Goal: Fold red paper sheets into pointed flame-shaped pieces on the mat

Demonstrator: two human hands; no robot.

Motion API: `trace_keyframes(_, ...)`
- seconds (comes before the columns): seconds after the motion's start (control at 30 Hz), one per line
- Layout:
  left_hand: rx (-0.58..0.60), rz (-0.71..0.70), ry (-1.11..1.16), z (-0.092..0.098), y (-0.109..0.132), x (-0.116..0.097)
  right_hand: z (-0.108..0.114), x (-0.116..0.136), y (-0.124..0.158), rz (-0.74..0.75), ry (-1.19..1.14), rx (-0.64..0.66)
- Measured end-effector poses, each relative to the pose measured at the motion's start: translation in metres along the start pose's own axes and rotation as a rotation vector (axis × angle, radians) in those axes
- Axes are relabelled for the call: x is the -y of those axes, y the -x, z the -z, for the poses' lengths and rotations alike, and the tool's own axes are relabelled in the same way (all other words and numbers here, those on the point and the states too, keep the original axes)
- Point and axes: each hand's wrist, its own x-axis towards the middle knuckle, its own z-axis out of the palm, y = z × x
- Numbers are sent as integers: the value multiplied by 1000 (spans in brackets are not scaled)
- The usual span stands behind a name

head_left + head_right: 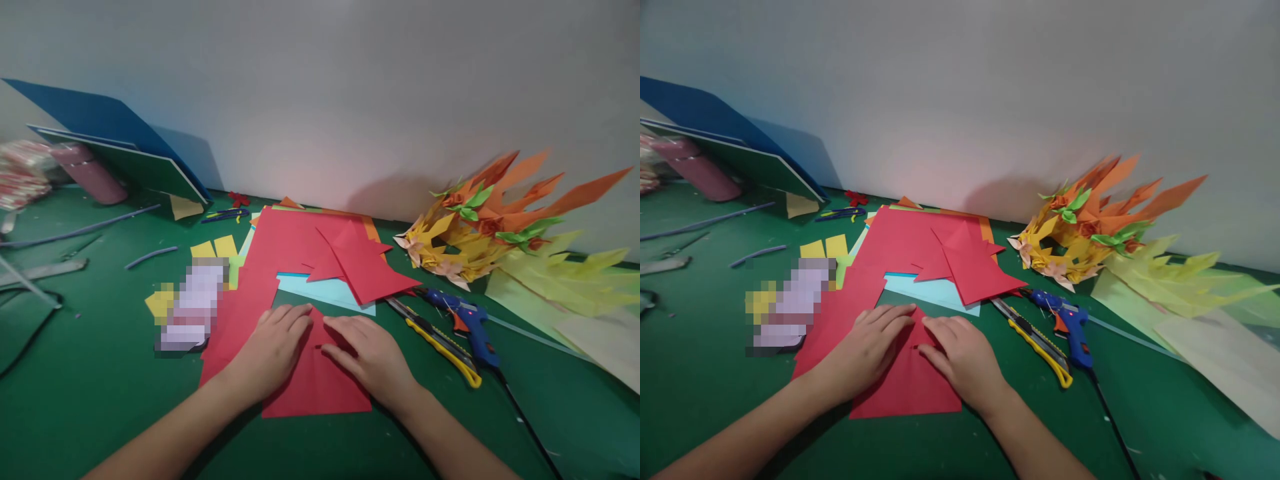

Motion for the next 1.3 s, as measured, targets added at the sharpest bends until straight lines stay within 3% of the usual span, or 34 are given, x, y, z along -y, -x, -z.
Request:
trace_keyframes(0.13,-65,-15,30,-3,1,3,1,-1,2,-67,-8,-69)
trace_keyframes(0.27,-93,-134,46,-4,3,5,-1,-4,2,-183,-47,-150)
trace_keyframes(0.5,15,-164,57,-1,3,4,-4,-8,2,-412,-275,-214)
trace_keyframes(0.73,41,-170,60,5,1,3,-5,-12,2,-518,-343,-195)
trace_keyframes(0.87,56,-174,76,9,-1,2,-5,-12,1,-483,-315,-176)
trace_keyframes(1.3,79,-156,58,3,3,5,-3,-16,3,-141,-114,-86)
